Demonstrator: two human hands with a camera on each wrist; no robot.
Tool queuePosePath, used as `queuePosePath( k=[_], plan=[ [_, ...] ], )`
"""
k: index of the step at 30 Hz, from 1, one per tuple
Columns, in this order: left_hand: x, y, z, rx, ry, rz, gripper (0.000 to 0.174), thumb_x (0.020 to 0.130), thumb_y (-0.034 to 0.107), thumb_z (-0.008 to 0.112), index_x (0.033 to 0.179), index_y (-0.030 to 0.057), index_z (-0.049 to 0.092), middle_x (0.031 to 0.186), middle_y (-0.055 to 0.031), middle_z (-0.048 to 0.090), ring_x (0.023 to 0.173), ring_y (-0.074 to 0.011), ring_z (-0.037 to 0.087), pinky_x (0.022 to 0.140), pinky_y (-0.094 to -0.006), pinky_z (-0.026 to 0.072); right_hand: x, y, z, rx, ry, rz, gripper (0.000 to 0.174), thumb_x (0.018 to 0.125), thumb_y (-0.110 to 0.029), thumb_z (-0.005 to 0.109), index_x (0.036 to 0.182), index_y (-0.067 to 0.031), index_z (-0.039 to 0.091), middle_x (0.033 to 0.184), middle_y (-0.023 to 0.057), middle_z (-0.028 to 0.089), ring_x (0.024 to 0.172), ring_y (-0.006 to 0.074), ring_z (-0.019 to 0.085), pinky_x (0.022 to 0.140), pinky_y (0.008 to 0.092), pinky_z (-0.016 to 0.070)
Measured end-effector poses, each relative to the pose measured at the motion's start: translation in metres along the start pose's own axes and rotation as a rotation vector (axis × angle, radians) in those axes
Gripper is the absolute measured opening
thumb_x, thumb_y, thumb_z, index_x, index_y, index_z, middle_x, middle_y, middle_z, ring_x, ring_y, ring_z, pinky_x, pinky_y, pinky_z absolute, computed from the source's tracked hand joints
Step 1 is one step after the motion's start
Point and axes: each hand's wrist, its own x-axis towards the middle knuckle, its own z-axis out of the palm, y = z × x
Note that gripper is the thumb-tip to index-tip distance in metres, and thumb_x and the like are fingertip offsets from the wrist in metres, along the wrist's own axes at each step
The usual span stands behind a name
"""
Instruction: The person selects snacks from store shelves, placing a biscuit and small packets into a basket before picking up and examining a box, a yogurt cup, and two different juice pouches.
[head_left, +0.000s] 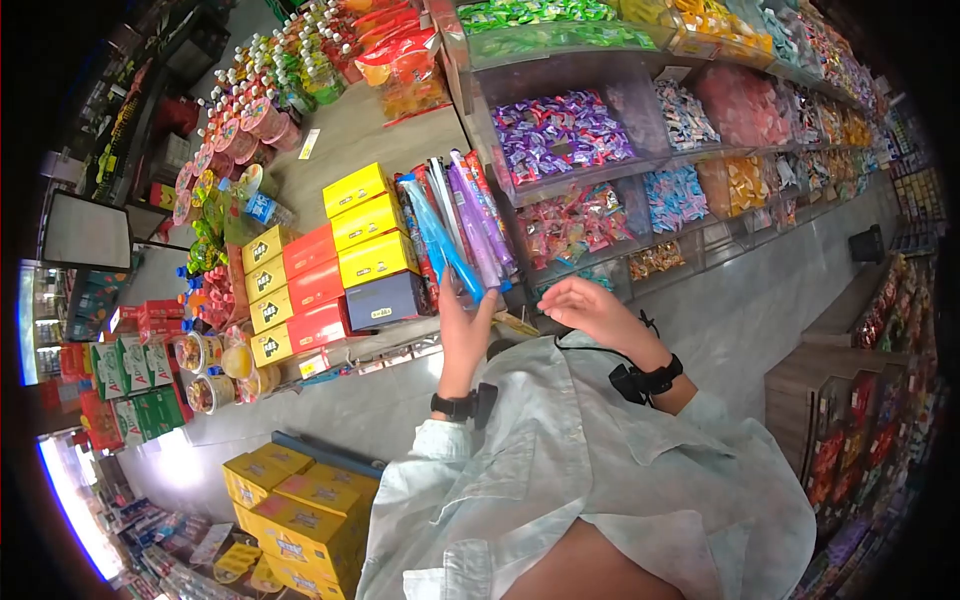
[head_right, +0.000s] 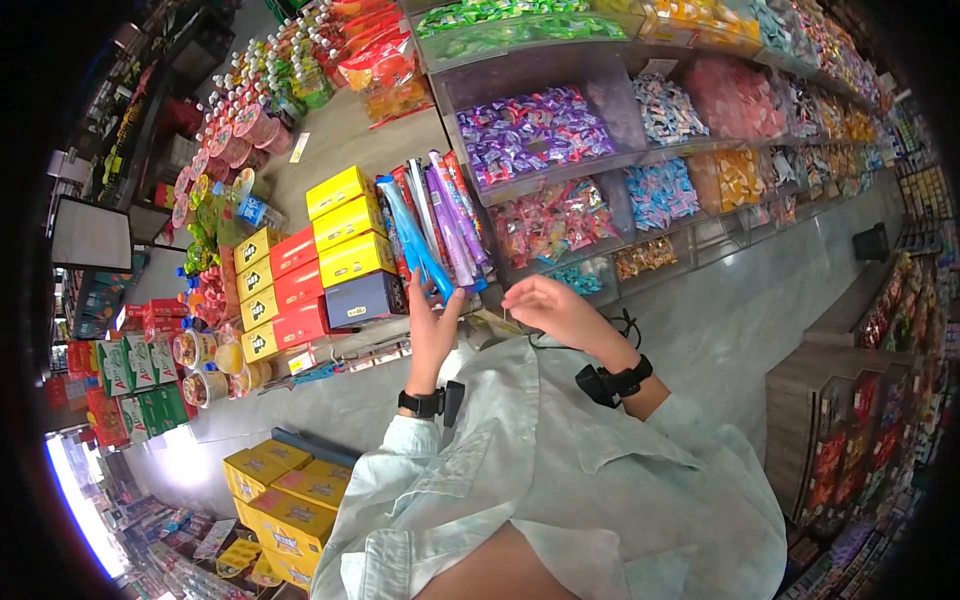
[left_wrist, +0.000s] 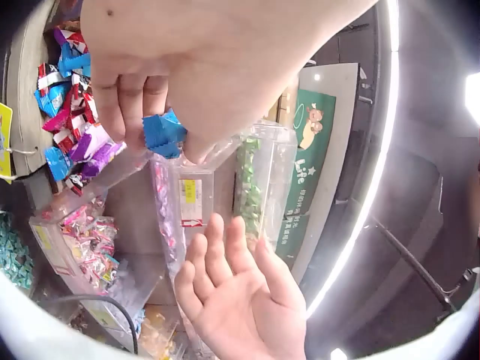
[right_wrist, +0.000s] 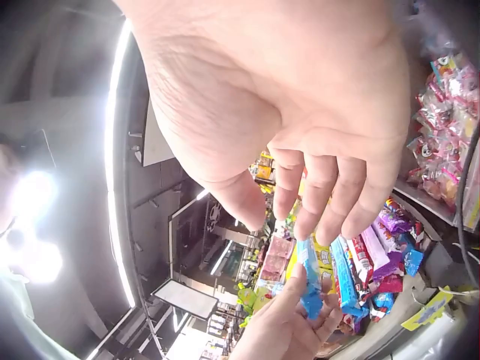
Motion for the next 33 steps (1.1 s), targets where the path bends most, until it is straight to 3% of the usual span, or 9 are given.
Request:
queuePosePath(
  k=[3, 6, 7, 14, 18, 19, 23, 26, 33],
  plan=[
    [0.014, -0.027, -0.002, 0.268, 0.070, 0.218, 0.083, 0.090, 0.021, 0.079, 0.157, 0.0011, 0.034, 0.151, -0.0282, 0.037, 0.127, -0.0351, 0.053, 0.095, -0.0391, 0.0540, -0.002, 0.002, 0.003, 0.010, 0.062, 0.036, 0.024, 0.101, -0.011, 0.065, 0.124, -0.0019, 0.061, 0.123, 0.0079, 0.068, 0.117, 0.0149, 0.064, 0.097, 0.0303, 0.0516],
    [0.013, -0.025, -0.012, 0.255, -0.071, 0.167, 0.071, 0.089, 0.020, 0.077, 0.148, -0.0025, 0.045, 0.148, -0.0347, 0.040, 0.137, -0.0497, 0.044, 0.115, -0.0520, 0.0377, -0.005, 0.006, 0.010, 0.008, 0.127, 0.062, 0.023, 0.102, -0.010, 0.064, 0.123, -0.0018, 0.061, 0.121, 0.0076, 0.068, 0.116, 0.0149, 0.064, 0.097, 0.0294, 0.0508],
    [0.011, -0.025, -0.013, 0.232, -0.079, 0.154, 0.061, 0.089, 0.020, 0.076, 0.143, 0.0006, 0.055, 0.149, -0.0338, 0.040, 0.138, -0.0496, 0.043, 0.114, -0.0525, 0.0380, -0.004, 0.006, 0.013, 0.010, 0.144, 0.063, 0.022, 0.102, -0.010, 0.064, 0.122, -0.0018, 0.061, 0.121, 0.0074, 0.068, 0.116, 0.0147, 0.064, 0.097, 0.0290, 0.0505],
    [-0.005, -0.020, -0.026, 0.239, -0.093, 0.222, 0.047, 0.089, 0.016, 0.074, 0.133, 0.0027, 0.062, 0.144, -0.0299, 0.046, 0.134, -0.0473, 0.046, 0.113, -0.0516, 0.0392, 0.001, 0.027, 0.032, 0.035, 0.134, 0.098, 0.020, 0.103, -0.010, 0.063, 0.120, -0.0015, 0.062, 0.117, 0.0047, 0.068, 0.111, 0.0120, 0.064, 0.096, 0.0273, 0.0503],
    [-0.017, -0.017, -0.041, 0.147, -0.088, 0.152, 0.032, 0.090, 0.013, 0.072, 0.120, 0.0020, 0.065, 0.132, -0.0216, 0.059, 0.122, -0.0384, 0.059, 0.100, -0.0446, 0.0497, 0.009, 0.030, 0.039, -0.004, 0.040, 0.154, 0.021, 0.102, -0.010, 0.063, 0.121, -0.0014, 0.061, 0.118, 0.0059, 0.067, 0.113, 0.0144, 0.064, 0.097, 0.0293, 0.0504],
    [-0.022, -0.003, -0.046, 0.102, -0.073, 0.091, 0.026, 0.092, 0.012, 0.070, 0.115, 0.0010, 0.066, 0.118, -0.0175, 0.067, 0.108, -0.0338, 0.067, 0.090, -0.0405, 0.0542, 0.013, 0.029, 0.040, -0.026, 0.011, 0.152, 0.021, 0.102, -0.010, 0.064, 0.121, -0.0014, 0.061, 0.118, 0.0057, 0.067, 0.113, 0.0142, 0.064, 0.097, 0.0291, 0.0506],
    [-0.054, -0.023, -0.057, 0.104, -0.057, 0.050, 0.023, 0.096, 0.012, 0.067, 0.116, 0.0009, 0.067, 0.102, -0.0122, 0.075, 0.095, -0.0243, 0.074, 0.083, -0.0349, 0.0563, 0.026, 0.030, 0.042, -0.076, -0.122, 0.096, 0.021, 0.102, -0.014, 0.065, 0.120, -0.0021, 0.062, 0.113, 0.0027, 0.068, 0.106, 0.0103, 0.064, 0.093, 0.0271, 0.0511],
    [-0.095, -0.010, -0.063, 0.121, 0.009, -0.105, 0.024, 0.095, 0.013, 0.067, 0.116, 0.0008, 0.067, 0.104, -0.0163, 0.074, 0.099, -0.0313, 0.073, 0.087, -0.0390, 0.0560, 0.035, 0.033, 0.041, -0.075, -0.224, 0.066, 0.022, 0.102, -0.017, 0.067, 0.119, -0.0024, 0.063, 0.111, 0.0018, 0.068, 0.103, 0.0093, 0.065, 0.090, 0.0266, 0.0515],
    [-0.185, -0.008, -0.055, 0.129, 0.255, -0.325, 0.023, 0.097, 0.011, 0.066, 0.118, 0.0025, 0.067, 0.103, -0.0144, 0.075, 0.097, -0.0273, 0.074, 0.087, -0.0360, 0.0568, 0.057, 0.068, 0.048, -0.089, -0.400, 0.051, 0.022, 0.100, -0.017, 0.069, 0.116, -0.0027, 0.065, 0.107, 0.0014, 0.068, 0.098, 0.0093, 0.063, 0.088, 0.0261, 0.0508]
  ],
)
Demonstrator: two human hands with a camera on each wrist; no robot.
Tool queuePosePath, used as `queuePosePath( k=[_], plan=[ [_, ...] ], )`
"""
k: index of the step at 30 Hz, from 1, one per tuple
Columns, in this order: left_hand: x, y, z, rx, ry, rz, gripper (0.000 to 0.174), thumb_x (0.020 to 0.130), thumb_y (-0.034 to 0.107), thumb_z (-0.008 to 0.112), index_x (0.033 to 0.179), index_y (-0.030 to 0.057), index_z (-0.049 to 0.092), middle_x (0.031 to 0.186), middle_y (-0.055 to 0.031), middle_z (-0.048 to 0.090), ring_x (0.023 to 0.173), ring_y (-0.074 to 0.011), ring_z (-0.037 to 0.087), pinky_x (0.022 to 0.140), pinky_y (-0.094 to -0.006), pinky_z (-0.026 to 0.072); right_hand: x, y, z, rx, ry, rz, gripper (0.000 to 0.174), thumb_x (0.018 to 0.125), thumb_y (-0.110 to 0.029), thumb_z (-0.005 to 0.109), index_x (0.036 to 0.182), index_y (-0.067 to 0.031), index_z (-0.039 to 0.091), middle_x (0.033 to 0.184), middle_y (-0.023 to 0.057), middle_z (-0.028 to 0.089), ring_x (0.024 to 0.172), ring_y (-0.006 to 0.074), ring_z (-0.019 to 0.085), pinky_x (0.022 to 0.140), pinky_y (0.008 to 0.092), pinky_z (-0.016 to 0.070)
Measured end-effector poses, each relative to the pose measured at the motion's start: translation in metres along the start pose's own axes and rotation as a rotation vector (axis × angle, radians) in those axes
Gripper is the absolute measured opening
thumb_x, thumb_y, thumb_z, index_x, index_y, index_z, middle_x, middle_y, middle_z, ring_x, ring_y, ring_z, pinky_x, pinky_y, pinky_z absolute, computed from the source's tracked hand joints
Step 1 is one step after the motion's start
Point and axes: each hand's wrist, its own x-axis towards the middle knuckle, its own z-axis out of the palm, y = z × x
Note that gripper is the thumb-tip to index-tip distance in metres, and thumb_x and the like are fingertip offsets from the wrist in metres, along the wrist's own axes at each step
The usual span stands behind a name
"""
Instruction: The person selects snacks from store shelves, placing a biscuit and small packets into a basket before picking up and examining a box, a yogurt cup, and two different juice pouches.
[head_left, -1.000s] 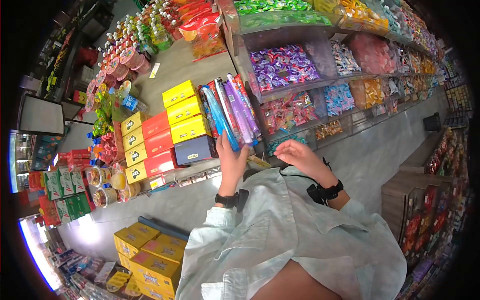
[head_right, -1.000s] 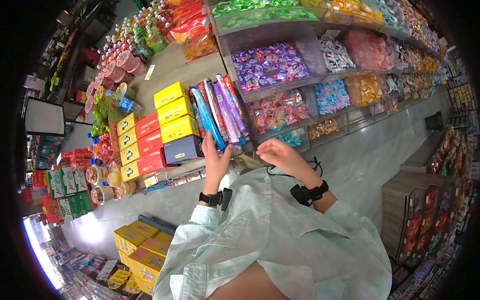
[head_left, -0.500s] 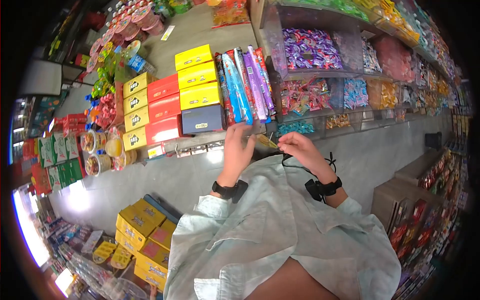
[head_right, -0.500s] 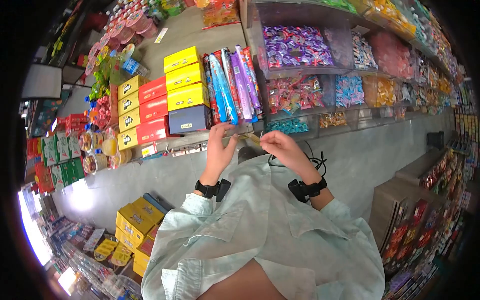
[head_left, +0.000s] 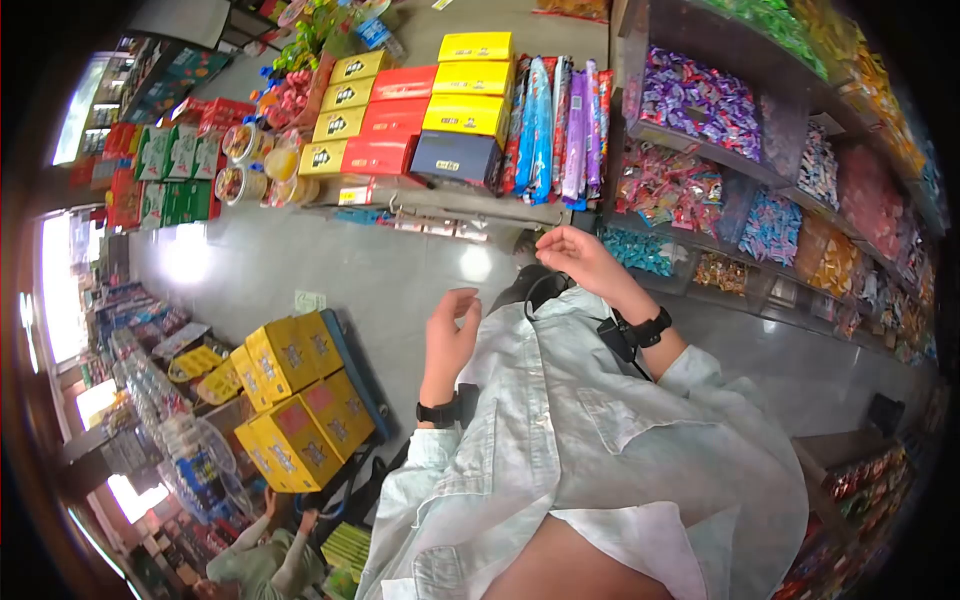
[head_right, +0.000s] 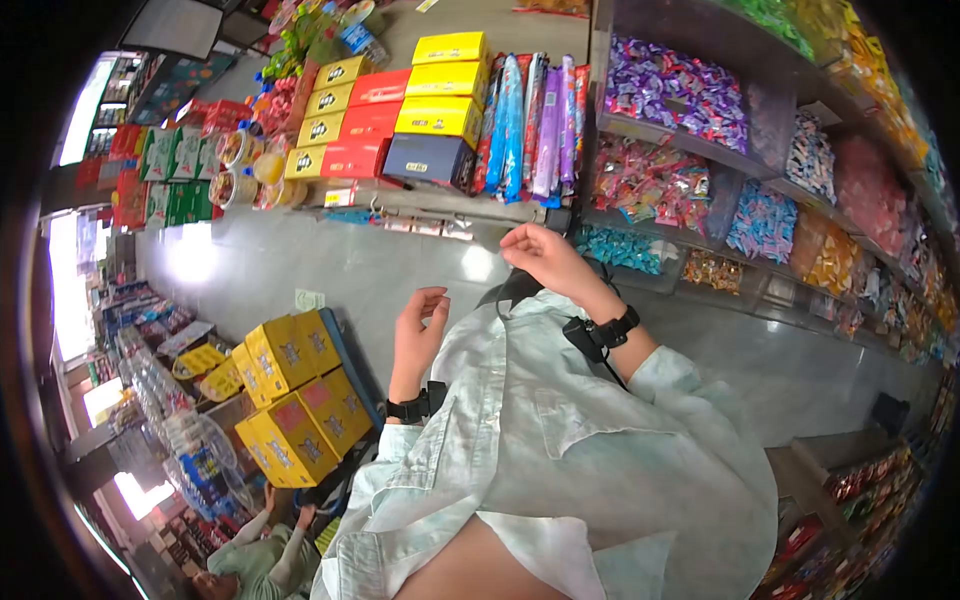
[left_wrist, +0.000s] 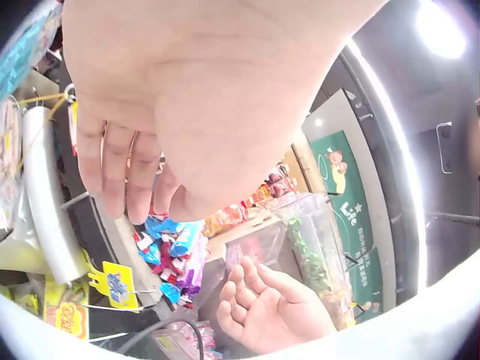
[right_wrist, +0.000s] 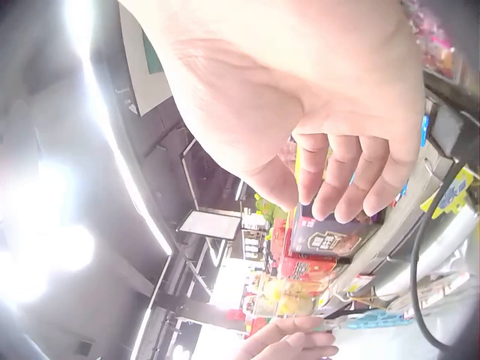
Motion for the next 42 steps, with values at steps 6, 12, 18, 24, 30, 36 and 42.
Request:
queuePosePath(
  k=[6, 12, 18, 24, 30, 36, 42],
  plan=[
    [-0.022, -0.005, -0.004, 0.027, 0.017, -0.071, 0.022, 0.097, 0.011, 0.066, 0.117, 0.0028, 0.067, 0.104, -0.0140, 0.075, 0.095, -0.0264, 0.074, 0.084, -0.0363, 0.0568, -0.007, 0.011, 0.015, 0.005, -0.063, 0.065, 0.021, 0.100, -0.017, 0.069, 0.116, -0.0030, 0.065, 0.106, 0.0011, 0.068, 0.095, 0.0087, 0.063, 0.086, 0.0257, 0.0513],
    [-0.003, -0.001, 0.005, 0.068, -0.164, 0.088, 0.025, 0.096, 0.011, 0.067, 0.118, 0.0017, 0.067, 0.101, -0.0151, 0.075, 0.094, -0.0259, 0.075, 0.083, -0.0360, 0.0567, -0.009, 0.028, 0.018, 0.030, 0.020, 0.089, 0.021, 0.099, -0.016, 0.070, 0.115, -0.0033, 0.065, 0.104, 0.0002, 0.067, 0.094, 0.0075, 0.062, 0.083, 0.0245, 0.0513],
    [0.036, -0.023, -0.038, 0.025, -0.287, 0.121, 0.025, 0.095, 0.010, 0.066, 0.118, 0.0010, 0.066, 0.100, -0.0156, 0.074, 0.095, -0.0281, 0.074, 0.085, -0.0369, 0.0566, 0.028, 0.017, 0.046, -0.040, 0.144, 0.077, 0.020, 0.099, -0.013, 0.070, 0.115, -0.0033, 0.065, 0.106, 0.0008, 0.067, 0.096, 0.0078, 0.063, 0.084, 0.0251, 0.0515],
    [0.110, -0.085, -0.117, -0.073, -0.234, 0.161, 0.031, 0.091, 0.009, 0.066, 0.121, 0.0029, 0.066, 0.101, -0.0151, 0.073, 0.091, -0.0292, 0.073, 0.082, -0.0376, 0.0578, 0.099, -0.013, 0.123, -0.227, 0.321, -0.162, 0.021, 0.096, -0.009, 0.071, 0.115, -0.0020, 0.062, 0.106, 0.0034, 0.068, 0.098, 0.0114, 0.064, 0.088, 0.0270, 0.0523],
    [0.184, -0.104, -0.194, -0.070, -0.111, 0.296, 0.059, 0.091, 0.013, 0.071, 0.144, -0.0001, 0.051, 0.119, -0.0220, 0.065, 0.106, -0.0339, 0.066, 0.092, -0.0403, 0.0533, 0.174, -0.090, 0.199, -0.953, 0.460, -0.461, 0.056, 0.079, -0.009, 0.080, 0.131, -0.0063, 0.058, 0.136, 0.0188, 0.059, 0.131, 0.0388, 0.051, 0.112, 0.0464, 0.0415],
    [0.235, -0.086, -0.216, -0.071, -0.113, 0.430, 0.079, 0.090, 0.013, 0.073, 0.157, -0.0022, 0.033, 0.125, -0.0219, 0.055, 0.106, -0.0343, 0.063, 0.094, -0.0426, 0.0512, 0.220, -0.075, 0.212, -1.277, 0.518, -0.372, 0.075, 0.077, -0.015, 0.082, 0.145, -0.0097, 0.051, 0.151, 0.0181, 0.049, 0.142, 0.0415, 0.040, 0.118, 0.0511, 0.0330],
    [0.235, -0.079, -0.213, -0.097, -0.168, 0.405, 0.078, 0.089, 0.012, 0.073, 0.157, 0.0040, 0.036, 0.122, -0.0214, 0.055, 0.102, -0.0335, 0.064, 0.090, -0.0426, 0.0532, 0.216, -0.077, 0.216, -1.311, 0.533, -0.392, 0.075, 0.073, -0.016, 0.082, 0.142, -0.0089, 0.053, 0.135, 0.0143, 0.054, 0.137, 0.0362, 0.044, 0.117, 0.0503, 0.0301]
  ],
)
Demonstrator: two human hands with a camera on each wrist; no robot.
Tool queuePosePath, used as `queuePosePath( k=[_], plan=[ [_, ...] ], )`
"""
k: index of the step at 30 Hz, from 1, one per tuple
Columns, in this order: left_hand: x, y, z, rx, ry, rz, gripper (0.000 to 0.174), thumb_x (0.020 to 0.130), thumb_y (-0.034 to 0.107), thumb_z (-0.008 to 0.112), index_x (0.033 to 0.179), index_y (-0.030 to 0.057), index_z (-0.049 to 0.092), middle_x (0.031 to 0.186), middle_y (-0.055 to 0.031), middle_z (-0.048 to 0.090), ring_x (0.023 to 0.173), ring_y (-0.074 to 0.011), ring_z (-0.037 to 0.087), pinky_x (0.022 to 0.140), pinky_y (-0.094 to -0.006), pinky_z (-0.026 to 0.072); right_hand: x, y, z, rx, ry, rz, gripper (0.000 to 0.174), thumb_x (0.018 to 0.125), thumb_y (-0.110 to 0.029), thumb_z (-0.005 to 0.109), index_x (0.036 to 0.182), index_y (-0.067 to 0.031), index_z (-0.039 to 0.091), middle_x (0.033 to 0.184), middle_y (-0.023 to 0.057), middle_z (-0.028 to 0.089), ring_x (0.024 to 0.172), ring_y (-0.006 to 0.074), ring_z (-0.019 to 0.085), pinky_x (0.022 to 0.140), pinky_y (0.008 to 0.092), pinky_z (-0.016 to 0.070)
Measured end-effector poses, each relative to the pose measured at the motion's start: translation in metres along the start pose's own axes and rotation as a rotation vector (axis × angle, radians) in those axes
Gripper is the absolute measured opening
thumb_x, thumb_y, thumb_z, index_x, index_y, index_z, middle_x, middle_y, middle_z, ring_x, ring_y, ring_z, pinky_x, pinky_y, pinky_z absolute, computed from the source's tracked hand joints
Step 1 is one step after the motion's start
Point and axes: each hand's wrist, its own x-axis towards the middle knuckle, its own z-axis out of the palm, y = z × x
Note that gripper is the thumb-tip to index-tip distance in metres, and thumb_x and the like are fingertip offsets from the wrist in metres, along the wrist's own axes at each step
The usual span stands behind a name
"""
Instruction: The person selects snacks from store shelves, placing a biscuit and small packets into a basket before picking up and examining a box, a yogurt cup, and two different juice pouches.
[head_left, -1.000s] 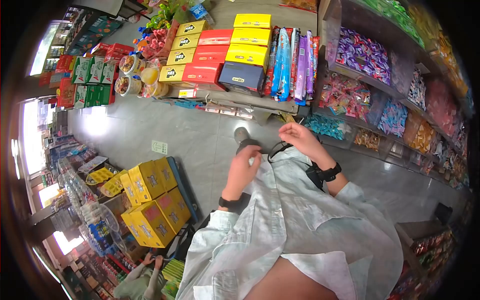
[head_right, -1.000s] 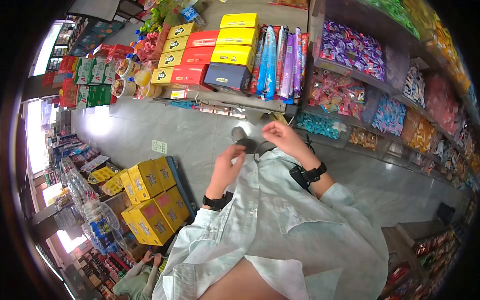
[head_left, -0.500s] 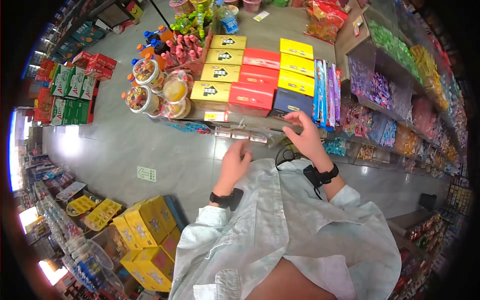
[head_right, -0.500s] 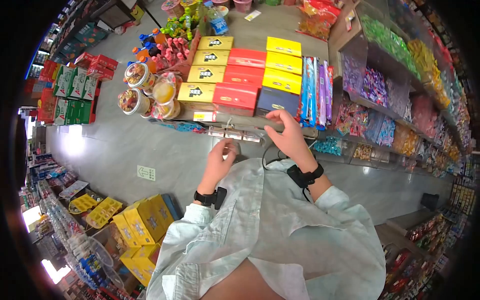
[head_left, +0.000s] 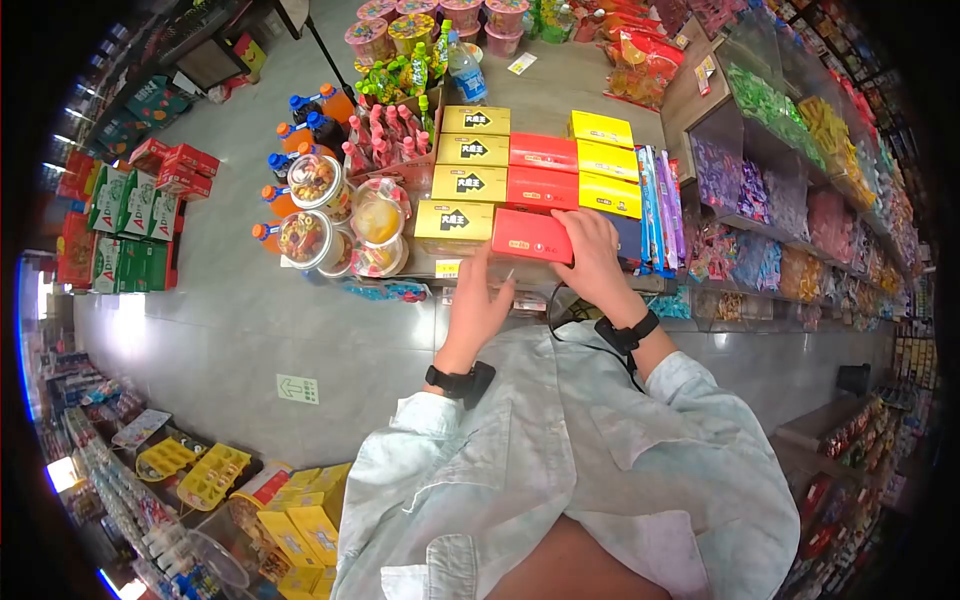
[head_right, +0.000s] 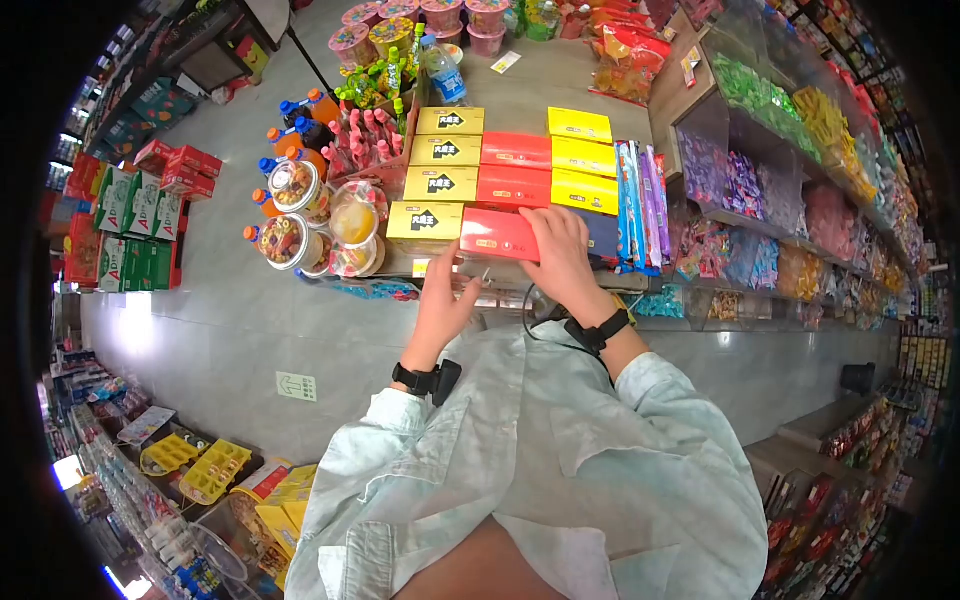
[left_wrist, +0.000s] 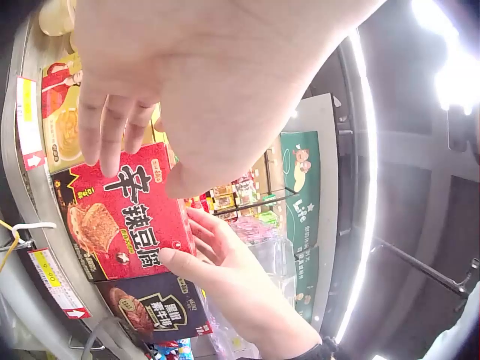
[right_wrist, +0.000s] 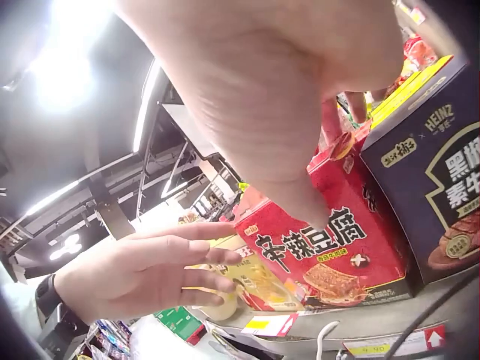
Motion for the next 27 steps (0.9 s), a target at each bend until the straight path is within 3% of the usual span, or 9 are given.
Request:
queuePosePath(
  k=[6, 8, 11, 12, 15, 16, 20, 24, 27],
  plan=[
    [-0.015, 0.000, -0.004, -0.094, 0.023, -0.094, 0.079, 0.085, 0.011, 0.080, 0.154, 0.0072, 0.041, 0.127, -0.0187, 0.054, 0.109, -0.0290, 0.062, 0.094, -0.0406, 0.0516, -0.002, 0.001, -0.015, 0.286, -0.065, -0.014, 0.067, 0.073, -0.015, 0.082, 0.135, -0.0062, 0.058, 0.125, 0.0149, 0.055, 0.122, 0.0356, 0.056, 0.106, 0.0459, 0.0443],
    [-0.019, 0.010, -0.011, -0.012, 0.089, 0.014, 0.082, 0.084, 0.013, 0.081, 0.154, 0.0051, 0.040, 0.129, -0.0183, 0.054, 0.111, -0.0288, 0.061, 0.097, -0.0400, 0.0506, -0.006, -0.003, -0.032, 0.377, -0.056, -0.030, 0.069, 0.072, -0.016, 0.083, 0.135, -0.0055, 0.058, 0.124, 0.0160, 0.057, 0.113, 0.0363, 0.062, 0.097, 0.0411, 0.0522],
    [-0.025, 0.020, -0.014, -0.026, 0.102, 0.017, 0.084, 0.086, 0.016, 0.082, 0.154, 0.0002, 0.037, 0.144, -0.0186, 0.051, 0.123, -0.0289, 0.057, 0.106, -0.0408, 0.0466, -0.004, -0.002, -0.057, 0.522, -0.016, -0.046, 0.074, 0.068, -0.017, 0.086, 0.136, -0.0067, 0.058, 0.128, 0.0160, 0.058, 0.120, 0.0345, 0.061, 0.101, 0.0405, 0.0502],
    [-0.027, 0.026, -0.014, -0.115, 0.079, -0.026, 0.083, 0.087, 0.017, 0.082, 0.155, -0.0001, 0.037, 0.147, -0.0188, 0.050, 0.126, -0.0291, 0.056, 0.108, -0.0411, 0.0454, -0.005, 0.011, -0.047, 0.665, -0.004, -0.029, 0.073, 0.073, -0.016, 0.088, 0.138, -0.0056, 0.056, 0.128, 0.0139, 0.062, 0.120, 0.0273, 0.063, 0.103, 0.0370, 0.0507],
    [-0.029, 0.034, -0.008, -0.329, 0.003, -0.092, 0.079, 0.093, 0.017, 0.076, 0.157, 0.0000, 0.033, 0.155, -0.0178, 0.046, 0.138, -0.0278, 0.050, 0.116, -0.0410, 0.0392, -0.008, 0.020, -0.051, 1.221, -0.138, 0.232, 0.062, 0.083, -0.014, 0.084, 0.137, -0.0030, 0.055, 0.124, 0.0108, 0.064, 0.116, 0.0199, 0.064, 0.102, 0.0335, 0.0515],
    [-0.030, 0.038, -0.005, -0.328, -0.003, -0.113, 0.078, 0.094, 0.016, 0.074, 0.158, 0.0001, 0.033, 0.155, -0.0174, 0.046, 0.140, -0.0276, 0.049, 0.116, -0.0406, 0.0382, -0.008, 0.022, -0.052, 1.307, -0.134, 0.262, 0.048, 0.093, -0.011, 0.077, 0.133, -0.0007, 0.055, 0.120, 0.0084, 0.065, 0.112, 0.0151, 0.064, 0.100, 0.0305, 0.0523],
    [-0.037, 0.065, 0.004, -0.388, -0.082, -0.174, 0.071, 0.098, 0.014, 0.067, 0.159, 0.0003, 0.032, 0.159, -0.0167, 0.042, 0.146, -0.0262, 0.042, 0.120, -0.0403, 0.0342, -0.016, 0.043, -0.033, 1.407, -0.053, 0.362, 0.030, 0.099, -0.015, 0.071, 0.121, -0.0003, 0.059, 0.115, 0.0071, 0.067, 0.103, 0.0117, 0.065, 0.091, 0.0272, 0.0532],
    [-0.057, 0.075, 0.019, -0.344, -0.041, -0.271, 0.066, 0.102, 0.014, 0.060, 0.159, -0.0010, 0.032, 0.162, -0.0167, 0.037, 0.151, -0.0258, 0.034, 0.123, -0.0400, 0.0282, -0.033, 0.057, -0.026, 1.450, -0.091, 0.535, 0.028, 0.102, -0.023, 0.069, 0.117, -0.0014, 0.061, 0.109, 0.0052, 0.068, 0.098, 0.0089, 0.064, 0.084, 0.0250, 0.0516],
    [-0.065, 0.088, 0.028, -0.417, -0.037, -0.400, 0.062, 0.103, 0.014, 0.057, 0.158, -0.0022, 0.033, 0.161, -0.0169, 0.038, 0.150, -0.0252, 0.034, 0.120, -0.0392, 0.0317, -0.042, 0.065, -0.022, 1.488, -0.159, 0.589, 0.029, 0.101, -0.025, 0.069, 0.117, -0.0017, 0.061, 0.107, 0.0051, 0.068, 0.097, 0.0081, 0.063, 0.085, 0.0247, 0.0514]
  ],
)
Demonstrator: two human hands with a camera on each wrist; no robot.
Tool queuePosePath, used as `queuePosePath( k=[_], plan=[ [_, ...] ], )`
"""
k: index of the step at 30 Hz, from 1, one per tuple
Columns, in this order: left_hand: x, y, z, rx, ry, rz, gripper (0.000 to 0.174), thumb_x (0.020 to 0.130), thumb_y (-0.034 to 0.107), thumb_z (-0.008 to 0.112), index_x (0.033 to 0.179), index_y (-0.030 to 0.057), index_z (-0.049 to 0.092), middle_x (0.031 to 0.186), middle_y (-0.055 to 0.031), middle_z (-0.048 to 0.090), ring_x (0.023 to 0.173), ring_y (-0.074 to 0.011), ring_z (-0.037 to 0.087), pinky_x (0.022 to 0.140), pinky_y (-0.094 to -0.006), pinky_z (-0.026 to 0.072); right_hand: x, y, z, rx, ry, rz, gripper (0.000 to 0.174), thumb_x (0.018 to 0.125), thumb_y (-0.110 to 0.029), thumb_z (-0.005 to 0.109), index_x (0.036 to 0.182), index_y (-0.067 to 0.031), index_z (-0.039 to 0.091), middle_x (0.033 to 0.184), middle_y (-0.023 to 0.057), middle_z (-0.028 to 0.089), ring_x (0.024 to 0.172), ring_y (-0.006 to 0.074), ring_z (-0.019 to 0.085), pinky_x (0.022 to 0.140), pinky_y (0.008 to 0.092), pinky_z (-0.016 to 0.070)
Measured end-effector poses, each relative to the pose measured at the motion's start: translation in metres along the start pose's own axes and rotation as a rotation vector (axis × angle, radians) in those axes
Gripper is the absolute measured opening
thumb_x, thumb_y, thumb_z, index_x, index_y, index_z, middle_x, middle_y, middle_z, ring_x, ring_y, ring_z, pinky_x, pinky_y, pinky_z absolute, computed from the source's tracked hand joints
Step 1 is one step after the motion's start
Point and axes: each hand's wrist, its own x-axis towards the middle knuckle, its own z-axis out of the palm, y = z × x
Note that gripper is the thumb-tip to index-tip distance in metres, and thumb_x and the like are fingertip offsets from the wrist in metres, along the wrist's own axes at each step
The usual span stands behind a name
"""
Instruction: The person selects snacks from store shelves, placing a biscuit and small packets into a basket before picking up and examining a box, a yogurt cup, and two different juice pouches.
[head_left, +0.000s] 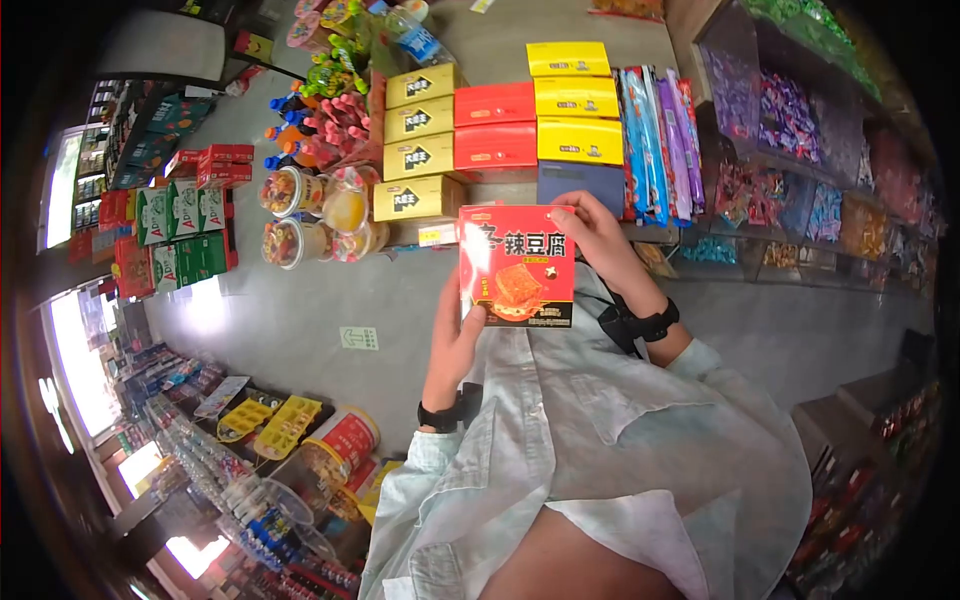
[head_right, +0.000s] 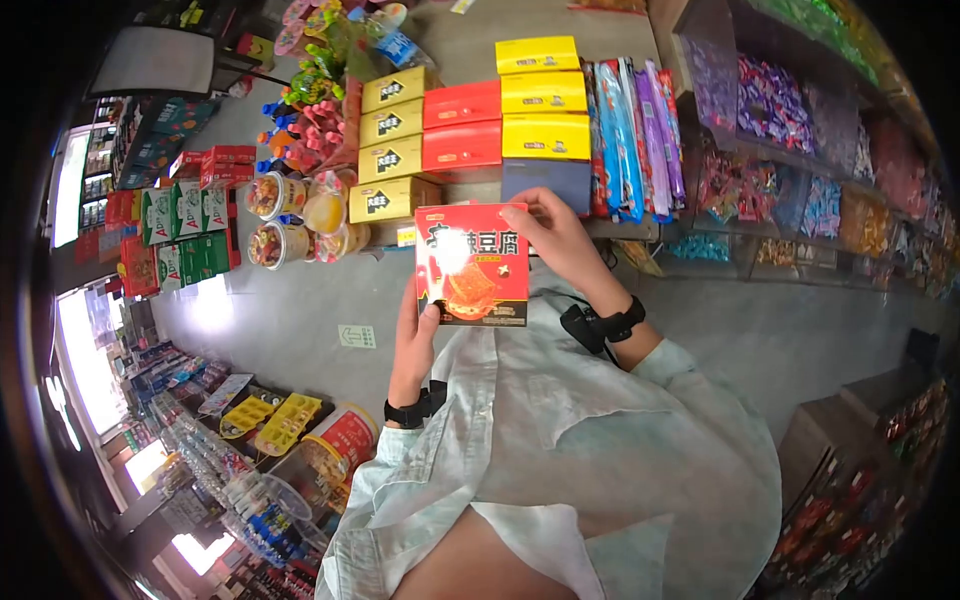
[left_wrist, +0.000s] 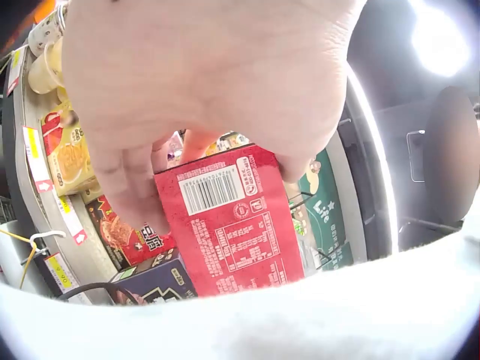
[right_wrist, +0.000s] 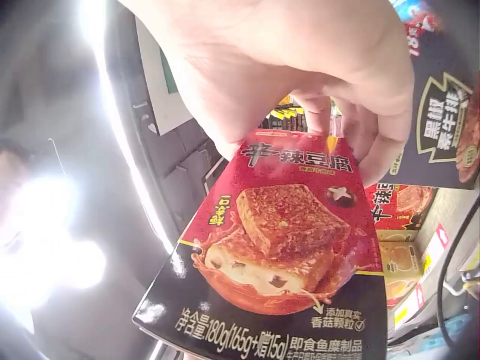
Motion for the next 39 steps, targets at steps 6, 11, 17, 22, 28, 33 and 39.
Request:
queuePosePath(
  k=[6, 11, 17, 22, 28, 33, 39],
  plan=[
    [-0.012, 0.000, 0.020, 0.148, 0.120, -0.001, 0.058, 0.105, 0.022, 0.054, 0.156, -0.0028, 0.037, 0.150, -0.0156, 0.050, 0.133, -0.0227, 0.051, 0.108, -0.0360, 0.0454, -0.004, -0.003, -0.008, -0.125, -0.086, 0.034, 0.038, 0.102, -0.032, 0.068, 0.121, -0.0010, 0.059, 0.108, 0.0076, 0.067, 0.090, 0.0112, 0.067, 0.074, 0.0279, 0.0548],
    [-0.015, -0.001, 0.019, 0.149, 0.193, 0.006, 0.056, 0.106, 0.025, 0.053, 0.153, -0.0019, 0.041, 0.144, -0.0137, 0.054, 0.127, -0.0205, 0.055, 0.106, -0.0361, 0.0471, -0.002, -0.015, -0.005, -0.201, -0.158, 0.062, 0.040, 0.102, -0.033, 0.068, 0.123, -0.0004, 0.058, 0.111, 0.0080, 0.067, 0.095, 0.0128, 0.068, 0.077, 0.0280, 0.0554],
    [0.003, 0.007, 0.006, 0.077, 0.128, 0.027, 0.056, 0.104, 0.019, 0.057, 0.153, -0.0010, 0.040, 0.145, -0.0134, 0.054, 0.131, -0.0224, 0.054, 0.108, -0.0398, 0.0472, 0.006, -0.009, 0.001, -0.131, -0.155, -0.016, 0.040, 0.099, -0.026, 0.072, 0.126, -0.0007, 0.057, 0.115, 0.0064, 0.067, 0.102, 0.0123, 0.067, 0.085, 0.0292, 0.0551],
    [0.027, -0.014, -0.033, 0.020, -0.021, 0.086, 0.071, 0.093, 0.008, 0.070, 0.156, 0.0021, 0.036, 0.152, -0.0129, 0.049, 0.138, -0.0257, 0.051, 0.110, -0.0421, 0.0465, 0.008, -0.034, 0.021, -0.319, -0.238, -0.164, 0.054, 0.088, -0.016, 0.080, 0.134, -0.0020, 0.055, 0.128, 0.0105, 0.061, 0.118, 0.0184, 0.062, 0.096, 0.0328, 0.0525],
    [0.074, -0.010, -0.085, 0.129, -0.169, 0.207, 0.078, 0.089, 0.006, 0.076, 0.156, 0.0051, 0.036, 0.151, -0.0143, 0.050, 0.138, -0.0248, 0.053, 0.113, -0.0430, 0.0454, 0.002, -0.059, 0.083, -0.939, -0.233, -0.351, 0.076, 0.072, -0.009, 0.081, 0.143, -0.0053, 0.055, 0.130, 0.0142, 0.051, 0.127, 0.0307, 0.053, 0.108, 0.0376, 0.0437],
    [0.101, -0.017, -0.120, 0.271, -0.334, 0.206, 0.069, 0.091, 0.009, 0.075, 0.153, 0.0045, 0.046, 0.149, -0.0143, 0.056, 0.137, -0.0228, 0.055, 0.111, -0.0399, 0.0472, 0.011, -0.045, 0.121, -1.133, -0.044, -0.287, 0.067, 0.069, -0.003, 0.074, 0.134, -0.0055, 0.058, 0.128, 0.0149, 0.050, 0.122, 0.0346, 0.053, 0.106, 0.0382, 0.0448],
    [0.109, -0.037, -0.160, 0.263, -0.482, 0.190, 0.066, 0.092, 0.011, 0.074, 0.152, 0.0076, 0.047, 0.147, -0.0128, 0.058, 0.134, -0.0251, 0.057, 0.107, -0.0376, 0.0494, 0.007, -0.034, 0.133, -1.380, 0.196, -0.299, 0.064, 0.068, 0.000, 0.071, 0.130, -0.0084, 0.060, 0.126, 0.0140, 0.052, 0.125, 0.0376, 0.049, 0.108, 0.0437, 0.0436]
  ],
)
